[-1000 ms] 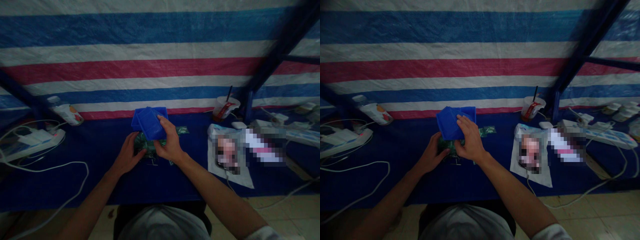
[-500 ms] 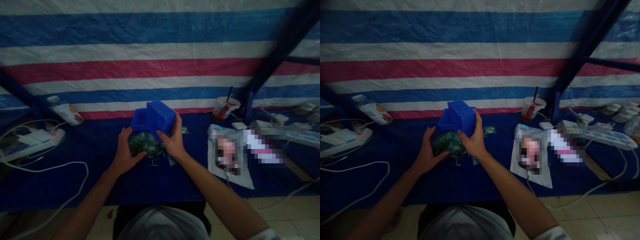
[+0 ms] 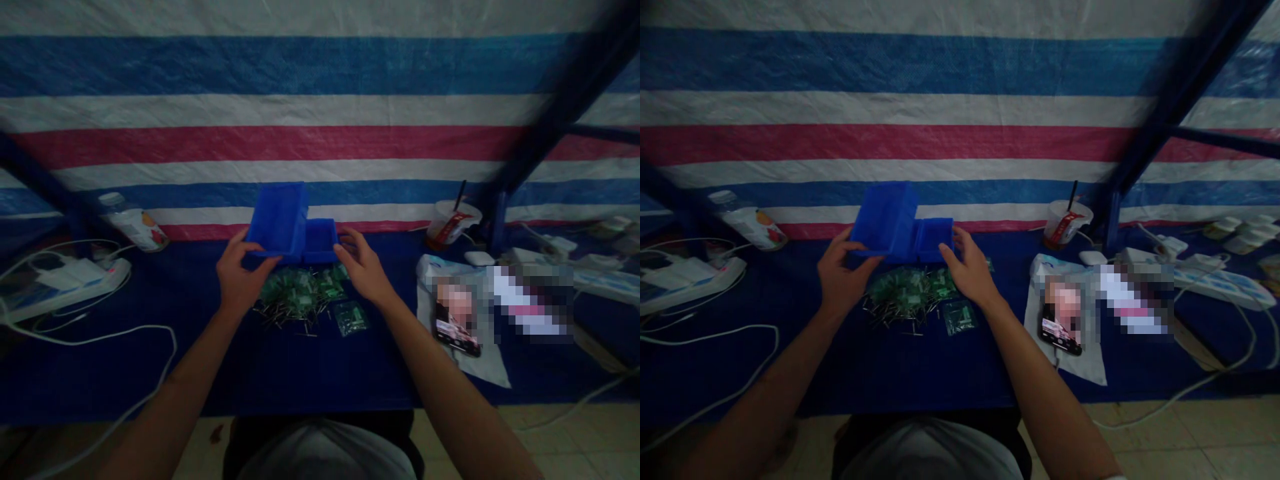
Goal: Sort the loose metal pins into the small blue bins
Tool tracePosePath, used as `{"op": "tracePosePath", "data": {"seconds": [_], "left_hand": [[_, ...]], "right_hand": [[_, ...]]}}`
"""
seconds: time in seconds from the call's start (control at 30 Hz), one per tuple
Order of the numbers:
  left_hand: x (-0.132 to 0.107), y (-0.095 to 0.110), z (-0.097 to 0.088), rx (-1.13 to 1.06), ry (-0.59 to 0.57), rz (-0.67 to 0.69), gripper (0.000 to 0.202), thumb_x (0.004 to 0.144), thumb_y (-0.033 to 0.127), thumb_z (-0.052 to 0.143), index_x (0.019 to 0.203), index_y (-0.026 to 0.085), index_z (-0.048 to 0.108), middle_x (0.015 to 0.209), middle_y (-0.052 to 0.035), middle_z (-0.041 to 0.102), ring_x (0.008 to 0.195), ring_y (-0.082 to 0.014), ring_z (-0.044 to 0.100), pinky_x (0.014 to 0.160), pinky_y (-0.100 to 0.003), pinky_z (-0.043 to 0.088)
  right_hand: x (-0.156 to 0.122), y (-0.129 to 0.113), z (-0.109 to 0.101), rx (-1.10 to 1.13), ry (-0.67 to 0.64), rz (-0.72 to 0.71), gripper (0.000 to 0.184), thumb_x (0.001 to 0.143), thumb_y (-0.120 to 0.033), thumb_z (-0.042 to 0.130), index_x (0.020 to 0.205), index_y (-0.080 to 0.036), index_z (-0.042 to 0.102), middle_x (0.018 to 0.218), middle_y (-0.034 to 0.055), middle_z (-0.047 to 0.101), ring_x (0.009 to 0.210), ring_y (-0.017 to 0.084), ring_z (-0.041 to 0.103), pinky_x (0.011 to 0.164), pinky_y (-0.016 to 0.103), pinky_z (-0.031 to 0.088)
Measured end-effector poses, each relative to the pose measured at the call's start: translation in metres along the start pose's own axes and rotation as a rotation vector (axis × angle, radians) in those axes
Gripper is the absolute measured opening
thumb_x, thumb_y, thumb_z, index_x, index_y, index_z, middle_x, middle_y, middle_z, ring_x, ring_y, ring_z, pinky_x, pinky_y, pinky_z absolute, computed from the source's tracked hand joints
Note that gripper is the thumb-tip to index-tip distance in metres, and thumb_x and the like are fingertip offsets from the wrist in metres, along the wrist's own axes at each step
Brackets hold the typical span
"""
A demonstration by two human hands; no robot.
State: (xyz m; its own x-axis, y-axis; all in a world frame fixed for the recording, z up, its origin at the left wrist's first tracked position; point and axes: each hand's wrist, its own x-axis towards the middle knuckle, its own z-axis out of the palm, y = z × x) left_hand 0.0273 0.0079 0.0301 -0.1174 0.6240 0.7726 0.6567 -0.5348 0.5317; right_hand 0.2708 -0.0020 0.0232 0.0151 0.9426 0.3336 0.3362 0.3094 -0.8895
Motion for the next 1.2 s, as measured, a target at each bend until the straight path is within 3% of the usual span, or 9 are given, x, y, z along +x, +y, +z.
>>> {"op": "tracePosePath", "data": {"seconds": [0.13, 0.23, 0.33, 0.5, 0.77, 0.97, 1.07, 1.2], "left_hand": [[0.021, -0.038, -0.003, 0.104, 0.090, -0.102, 0.028, 0.071, 0.038, 0.077, 0.084, 0.018, 0.062, 0.119, -0.0114, 0.064, 0.114, -0.0276, 0.060, 0.094, -0.040, 0.050], [0.022, -0.065, -0.004, 0.164, 0.119, -0.196, 0.030, 0.069, 0.039, 0.077, 0.083, 0.018, 0.062, 0.113, -0.0115, 0.065, 0.111, -0.0279, 0.061, 0.098, -0.041, 0.047], [0.016, -0.080, -0.006, 0.228, 0.051, -0.312, 0.032, 0.067, 0.041, 0.077, 0.083, 0.017, 0.063, 0.104, -0.0095, 0.067, 0.105, -0.0276, 0.062, 0.097, -0.041, 0.046], [0.011, -0.083, -0.012, 0.263, -0.096, -0.490, 0.035, 0.069, 0.048, 0.073, 0.086, 0.017, 0.066, 0.093, -0.0058, 0.069, 0.089, -0.0244, 0.065, 0.087, -0.037, 0.049], [0.009, -0.093, -0.018, 0.333, -0.191, -0.441, 0.034, 0.070, 0.048, 0.072, 0.085, 0.019, 0.064, 0.101, -0.0088, 0.070, 0.096, -0.0264, 0.065, 0.091, -0.039, 0.048], [0.006, -0.098, -0.014, 0.271, -0.248, -0.415, 0.030, 0.070, 0.041, 0.073, 0.087, 0.020, 0.061, 0.115, -0.0099, 0.067, 0.109, -0.0273, 0.062, 0.101, -0.041, 0.043], [0.003, -0.098, -0.012, 0.248, -0.279, -0.406, 0.032, 0.071, 0.039, 0.072, 0.094, 0.020, 0.061, 0.118, -0.0094, 0.066, 0.111, -0.0270, 0.061, 0.101, -0.041, 0.043], [0.000, -0.095, -0.009, 0.254, -0.291, -0.363, 0.027, 0.072, 0.038, 0.070, 0.091, 0.020, 0.060, 0.114, -0.0099, 0.066, 0.112, -0.0276, 0.060, 0.103, -0.041, 0.042]], "right_hand": [[-0.001, 0.013, -0.017, -0.624, 0.029, -0.008, 0.045, 0.090, -0.038, 0.053, 0.129, -0.014, 0.057, 0.128, 0.0158, 0.058, 0.121, 0.032, 0.053, 0.104, 0.048, 0.042], [-0.003, 0.017, -0.017, -0.799, -0.016, 0.043, 0.044, 0.092, -0.038, 0.050, 0.125, -0.011, 0.061, 0.125, 0.0172, 0.060, 0.121, 0.033, 0.052, 0.105, 0.045, 0.040], [-0.005, 0.017, -0.014, -0.852, -0.162, 0.054, 0.042, 0.093, -0.040, 0.049, 0.119, -0.012, 0.066, 0.121, 0.0169, 0.062, 0.119, 0.032, 0.054, 0.104, 0.044, 0.041], [-0.009, 0.015, -0.009, -0.855, -0.277, 0.048, 0.036, 0.092, -0.041, 0.049, 0.106, -0.017, 0.072, 0.112, 0.0152, 0.065, 0.106, 0.033, 0.060, 0.090, 0.047, 0.048], [-0.014, 0.022, 0.002, -0.642, -0.231, -0.085, 0.026, 0.088, -0.042, 0.057, 0.089, -0.022, 0.075, 0.097, 0.0112, 0.067, 0.095, 0.030, 0.063, 0.089, 0.050, 0.049], [-0.013, 0.015, 0.011, -0.505, -0.242, -0.131, 0.026, 0.090, -0.036, 0.055, 0.099, -0.020, 0.072, 0.104, 0.0114, 0.067, 0.099, 0.028, 0.062, 0.095, 0.048, 0.046], [-0.009, 0.014, 0.011, -0.443, -0.162, -0.143, 0.026, 0.089, -0.032, 0.054, 0.101, -0.017, 0.071, 0.107, 0.0124, 0.065, 0.102, 0.027, 0.061, 0.097, 0.045, 0.045], [-0.002, 0.023, 0.011, -0.375, 0.057, -0.116, 0.034, 0.086, -0.033, 0.056, 0.114, -0.015, 0.066, 0.116, 0.0142, 0.059, 0.112, 0.028, 0.056, 0.103, 0.046, 0.042]]}}
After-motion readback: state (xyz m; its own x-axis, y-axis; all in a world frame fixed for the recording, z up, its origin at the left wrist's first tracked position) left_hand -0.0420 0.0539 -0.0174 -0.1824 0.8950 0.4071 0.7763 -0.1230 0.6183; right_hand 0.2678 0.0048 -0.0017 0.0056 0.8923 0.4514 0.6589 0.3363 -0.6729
